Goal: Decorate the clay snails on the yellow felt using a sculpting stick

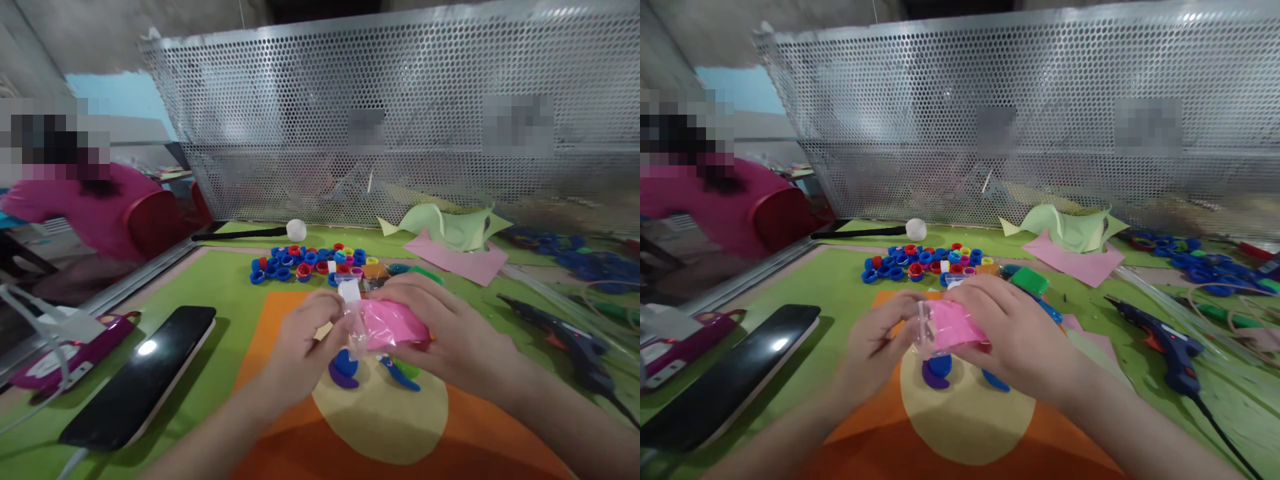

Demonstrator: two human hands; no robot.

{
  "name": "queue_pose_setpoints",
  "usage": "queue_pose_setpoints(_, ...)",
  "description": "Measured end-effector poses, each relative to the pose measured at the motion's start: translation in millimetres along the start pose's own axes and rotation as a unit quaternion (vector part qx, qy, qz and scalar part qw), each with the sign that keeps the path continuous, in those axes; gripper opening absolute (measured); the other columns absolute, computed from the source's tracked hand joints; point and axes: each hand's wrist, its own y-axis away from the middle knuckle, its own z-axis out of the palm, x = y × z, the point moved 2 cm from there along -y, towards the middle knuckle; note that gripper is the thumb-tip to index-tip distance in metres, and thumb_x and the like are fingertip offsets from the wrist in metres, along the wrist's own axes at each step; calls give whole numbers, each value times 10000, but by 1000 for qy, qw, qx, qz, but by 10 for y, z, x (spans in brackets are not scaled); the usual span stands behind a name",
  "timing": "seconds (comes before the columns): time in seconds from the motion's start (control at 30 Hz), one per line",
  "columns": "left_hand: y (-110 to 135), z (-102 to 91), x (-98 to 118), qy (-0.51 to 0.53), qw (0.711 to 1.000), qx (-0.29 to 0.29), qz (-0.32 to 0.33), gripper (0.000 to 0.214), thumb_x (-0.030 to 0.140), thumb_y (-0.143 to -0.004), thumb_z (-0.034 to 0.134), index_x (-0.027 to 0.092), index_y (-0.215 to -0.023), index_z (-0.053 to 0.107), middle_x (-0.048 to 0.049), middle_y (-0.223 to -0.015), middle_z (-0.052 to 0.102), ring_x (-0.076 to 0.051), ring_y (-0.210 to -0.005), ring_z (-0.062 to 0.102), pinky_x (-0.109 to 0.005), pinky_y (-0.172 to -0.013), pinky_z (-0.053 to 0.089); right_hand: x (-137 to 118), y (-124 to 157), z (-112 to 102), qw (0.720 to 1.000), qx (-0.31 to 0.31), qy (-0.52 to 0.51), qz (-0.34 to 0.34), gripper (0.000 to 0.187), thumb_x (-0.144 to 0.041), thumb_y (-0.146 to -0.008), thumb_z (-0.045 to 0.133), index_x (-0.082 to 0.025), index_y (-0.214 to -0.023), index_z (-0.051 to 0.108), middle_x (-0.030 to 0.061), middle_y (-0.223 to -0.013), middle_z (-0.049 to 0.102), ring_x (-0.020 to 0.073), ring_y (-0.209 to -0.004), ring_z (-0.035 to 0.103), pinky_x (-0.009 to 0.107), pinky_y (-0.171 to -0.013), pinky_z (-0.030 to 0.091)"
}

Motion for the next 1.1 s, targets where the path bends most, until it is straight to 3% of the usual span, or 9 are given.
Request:
queue_pose_setpoints(0.13, 61, 9, -45, -12, 995, 90, 31, 147, 125, -837, 513, 239, -839, 420, 13, -811, 440, -130, -756, 493, -253, -657, 471, -49, 0, 22, 1000, 6, 23, -5, 324, -394, -949, 402, -124, -1103, 492, 129, -1040, 583, 242, -995, 562, 372, -829, 520)
queue_pose_setpoints(0.23, 79, 3, -22, -44, 993, 80, 71, 140, 106, -813, 556, 237, -829, 508, 9, -828, 455, -121, -741, 484, -211, -592, 451, -80, 1, 28, 999, 25, 44, -17, 337, -395, -947, 411, -107, -1100, 497, 142, -1030, 586, 251, -983, 569, 381, -834, 523)
queue_pose_setpoints(0.37, 71, -31, 24, -77, 990, 91, 74, 189, 93, -794, 605, 247, -902, 599, -1, -879, 434, -105, -733, 470, -170, -503, 411, -68, 15, 25, 998, 41, 47, -7, 303, -359, -937, 451, -124, -1124, 485, 144, -1046, 584, 259, -996, 569, 395, -843, 520)
queue_pose_setpoints(0.5, 32, -20, 39, -56, 994, 82, 36, 159, 103, -796, 588, 240, -840, 657, -21, -913, 454, -117, -745, 484, -185, -500, 435, -52, 23, 31, 997, 41, 66, -24, 300, -349, -944, 437, -121, -1136, 474, 146, -1039, 586, 262, -979, 574, 396, -832, 525)
queue_pose_setpoints(0.73, -30, 15, 38, 43, 992, 19, -118, 141, 166, -780, 611, 211, -663, 674, -60, -1160, 507, -159, -865, 514, -214, -561, 495, -79, -6, 47, 991, 22, 114, -73, 315, -319, -982, 319, -76, -1074, 498, 150, -988, 587, 247, -944, 571, 356, -810, 524)
queue_pose_setpoints(1.1, -15, -2, 38, 31, 994, 17, -103, 159, 114, -745, 608, 207, -626, 658, -58, -1234, 492, -168, -893, 521, -241, -605, 497, -130, -51, 27, 985, 15, 149, -89, 339, -229, -979, 257, -81, -982, 562, 149, -907, 627, 246, -844, 609, 359, -699, 550)
